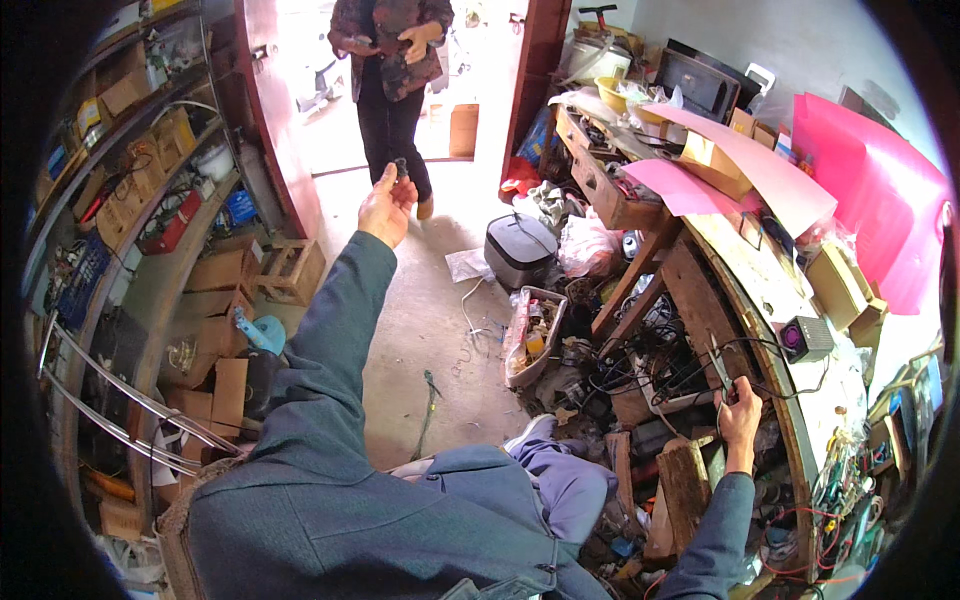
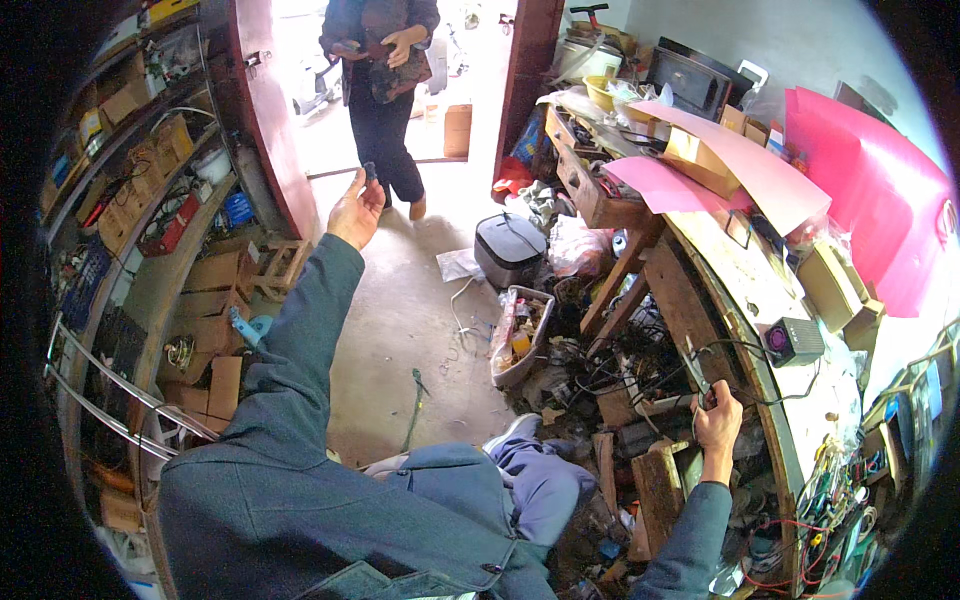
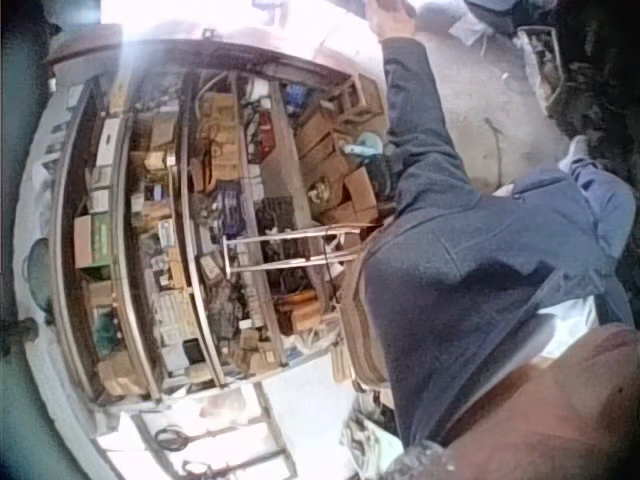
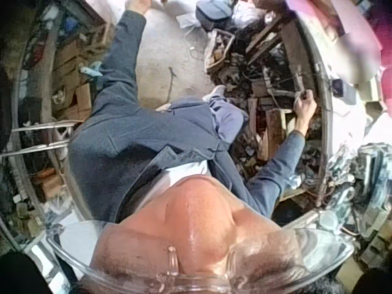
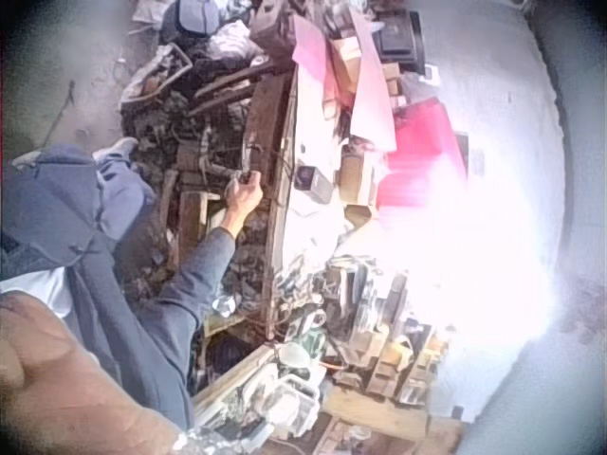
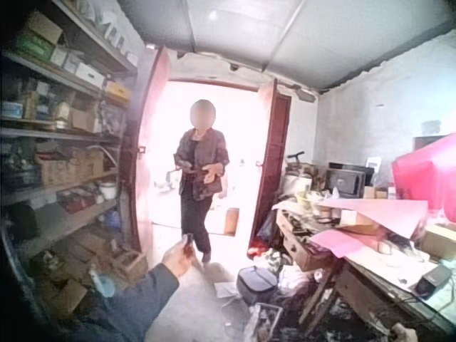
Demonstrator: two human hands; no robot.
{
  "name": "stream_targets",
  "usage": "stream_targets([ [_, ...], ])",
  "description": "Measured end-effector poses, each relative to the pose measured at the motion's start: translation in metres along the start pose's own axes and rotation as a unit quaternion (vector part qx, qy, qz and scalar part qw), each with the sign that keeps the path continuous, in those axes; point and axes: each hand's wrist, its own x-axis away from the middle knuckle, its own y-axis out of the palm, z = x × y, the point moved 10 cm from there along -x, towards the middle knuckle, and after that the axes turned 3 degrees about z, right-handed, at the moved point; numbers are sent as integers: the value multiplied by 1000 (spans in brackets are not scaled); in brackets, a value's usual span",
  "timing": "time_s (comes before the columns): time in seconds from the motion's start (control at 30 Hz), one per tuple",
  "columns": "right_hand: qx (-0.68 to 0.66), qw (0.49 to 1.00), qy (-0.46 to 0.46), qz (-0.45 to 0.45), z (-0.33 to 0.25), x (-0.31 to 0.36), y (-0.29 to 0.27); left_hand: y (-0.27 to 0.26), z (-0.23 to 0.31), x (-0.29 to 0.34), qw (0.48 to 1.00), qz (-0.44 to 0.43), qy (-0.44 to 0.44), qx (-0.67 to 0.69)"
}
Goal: The person sits on the floor in a cluttered workshop and repairs a black power cable. They strip the outer insulation, twist the internal wires, and use pliers to crimp a connector onto the end of the cable.
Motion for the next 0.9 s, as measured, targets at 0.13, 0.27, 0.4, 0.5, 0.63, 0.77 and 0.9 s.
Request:
stream_targets([
  [0.13,41,997,-54,23,-36,14,-17,8,5,-22,998,-50,24,-20],
  [0.27,19,996,-42,78,-68,35,-35,19,6,-42,997,-51,47,-35],
  [0.4,23,993,-54,102,-103,62,-40,35,6,-56,995,-30,51,-78],
  [0.5,1,997,15,80,-107,81,-41,40,7,-71,987,-4,75,-139],
  [0.63,-62,992,60,90,-114,98,-45,3,-2,-123,971,79,83,-210],
  [0.77,-109,984,54,132,-124,106,-52,-28,6,-191,923,-68,137,-354],
  [0.9,-49,984,115,124,-119,117,-50,-34,14,-185,940,18,156,-303],
])
